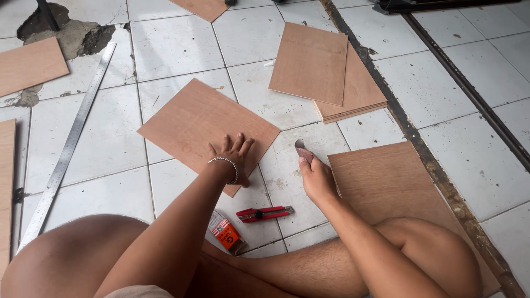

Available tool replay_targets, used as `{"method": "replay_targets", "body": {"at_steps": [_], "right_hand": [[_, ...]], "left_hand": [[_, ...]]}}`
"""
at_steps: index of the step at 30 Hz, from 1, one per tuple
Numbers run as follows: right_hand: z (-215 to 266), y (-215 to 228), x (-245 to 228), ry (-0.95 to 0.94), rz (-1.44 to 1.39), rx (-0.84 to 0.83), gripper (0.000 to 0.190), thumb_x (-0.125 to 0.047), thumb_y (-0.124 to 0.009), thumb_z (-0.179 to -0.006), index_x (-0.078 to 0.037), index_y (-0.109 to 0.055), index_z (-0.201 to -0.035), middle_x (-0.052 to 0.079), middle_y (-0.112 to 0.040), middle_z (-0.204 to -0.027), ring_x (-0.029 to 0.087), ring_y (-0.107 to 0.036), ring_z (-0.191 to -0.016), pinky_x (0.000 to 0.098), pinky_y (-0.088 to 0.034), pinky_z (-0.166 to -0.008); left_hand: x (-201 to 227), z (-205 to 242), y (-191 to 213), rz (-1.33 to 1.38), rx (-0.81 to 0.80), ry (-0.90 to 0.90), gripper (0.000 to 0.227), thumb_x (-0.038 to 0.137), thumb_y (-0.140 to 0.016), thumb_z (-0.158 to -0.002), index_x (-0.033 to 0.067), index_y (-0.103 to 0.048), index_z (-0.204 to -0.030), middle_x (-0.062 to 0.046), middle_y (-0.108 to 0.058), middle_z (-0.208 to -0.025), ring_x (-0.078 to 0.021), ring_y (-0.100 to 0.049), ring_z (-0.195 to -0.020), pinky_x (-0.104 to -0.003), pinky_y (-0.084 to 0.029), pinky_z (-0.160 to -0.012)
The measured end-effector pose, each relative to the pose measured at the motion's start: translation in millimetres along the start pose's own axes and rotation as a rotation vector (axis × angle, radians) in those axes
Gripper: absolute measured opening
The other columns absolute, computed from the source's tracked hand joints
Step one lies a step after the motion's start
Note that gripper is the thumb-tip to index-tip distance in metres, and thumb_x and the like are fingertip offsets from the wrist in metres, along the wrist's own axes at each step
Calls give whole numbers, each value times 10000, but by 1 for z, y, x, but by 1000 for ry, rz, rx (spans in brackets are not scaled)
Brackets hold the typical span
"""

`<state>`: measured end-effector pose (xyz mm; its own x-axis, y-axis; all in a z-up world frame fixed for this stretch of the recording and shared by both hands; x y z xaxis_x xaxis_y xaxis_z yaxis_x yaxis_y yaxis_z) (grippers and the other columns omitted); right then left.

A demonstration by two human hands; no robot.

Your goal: Manually sanding the edges of multiple small plywood boards to smooth them.

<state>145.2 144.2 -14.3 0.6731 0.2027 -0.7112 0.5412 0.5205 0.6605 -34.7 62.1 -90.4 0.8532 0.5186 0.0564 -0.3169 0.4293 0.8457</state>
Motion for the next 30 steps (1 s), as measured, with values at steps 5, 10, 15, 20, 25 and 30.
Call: {"method": "replay_targets", "body": {"at_steps": [5, 10, 15, 20, 25, 30], "right_hand": [[-5, -8, 5, 39, 13, -3, 383, -293, -399, -864, -184, -541, -1202, 123, -565, -1173, 301, -475, -1142, 405, -387, -949], [-6, -8, 5, 87, 9, 12, 371, -267, -418, -869, -137, -548, -1191, 142, -562, -1171, 311, -481, -1134, 413, -386, -945], [-1, -1, -1, 198, 34, 23, 373, -212, -401, -870, -85, -531, -1196, 167, -527, -1208, 328, -453, -1152, 417, -355, -971], [-1, -7, -6, 371, 185, 27, 367, -177, -398, -890, -66, -500, -1225, 164, -482, -1259, 314, -434, -1175, 406, -338, -982], [7, -27, -4, 413, 400, -127, 409, -184, -370, -903, -52, -427, -1285, 167, -418, -1318, 301, -383, -1225, 414, -298, -1008], [6, -69, -3, 335, 806, -440, 478, -281, -241, -932, -102, -232, -1375, 108, -161, -1460, 338, -147, -1327, 573, -229, -970]], "left_hand": [[-20, -7, 10, 87, 46, 26, 739, 391, -618, -573, 254, -249, -1199, 61, -298, -1344, -242, -248, -1277, -686, -169, -955], [6, 47, 22, 435, 72, 244, 788, 649, -354, -766, 291, -54, -1400, -48, 38, -1479, -410, 72, -1323, -680, -120, -976], [37, 61, 14, 0, -3, -216, 698, 562, -348, -838, 357, 15, -1398, 66, 90, -1480, -358, 118, -1335, -603, 5, -1043], [12, 39, 8, 78, 16, -114, 778, 557, -459, -756, 371, -40, -1385, 112, 10, -1468, -306, 102, -1342, -662, -47, -1011], [-3, 19, 24, 76, 48, -3, 783, 578, -563, -630, 336, -254, -1308, 137, -201, -1392, -267, -96, -1323, -726, -84, -955], [16, 26, 27, 107, -89, 74, 1003, 601, -623, -645, 355, -13, -1402, -47, 87, -1476, -451, 85, -1304, -728, -151, -912]]}}
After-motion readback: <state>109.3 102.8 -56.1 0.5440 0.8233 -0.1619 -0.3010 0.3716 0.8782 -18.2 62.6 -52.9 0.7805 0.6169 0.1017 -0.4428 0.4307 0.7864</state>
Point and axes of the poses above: each hand's wrist, its own z-axis away from the middle knuckle, its own y-axis out of the back of the hand, x = y × z, the point moved 7 cm from there along -z, towards the middle knuckle
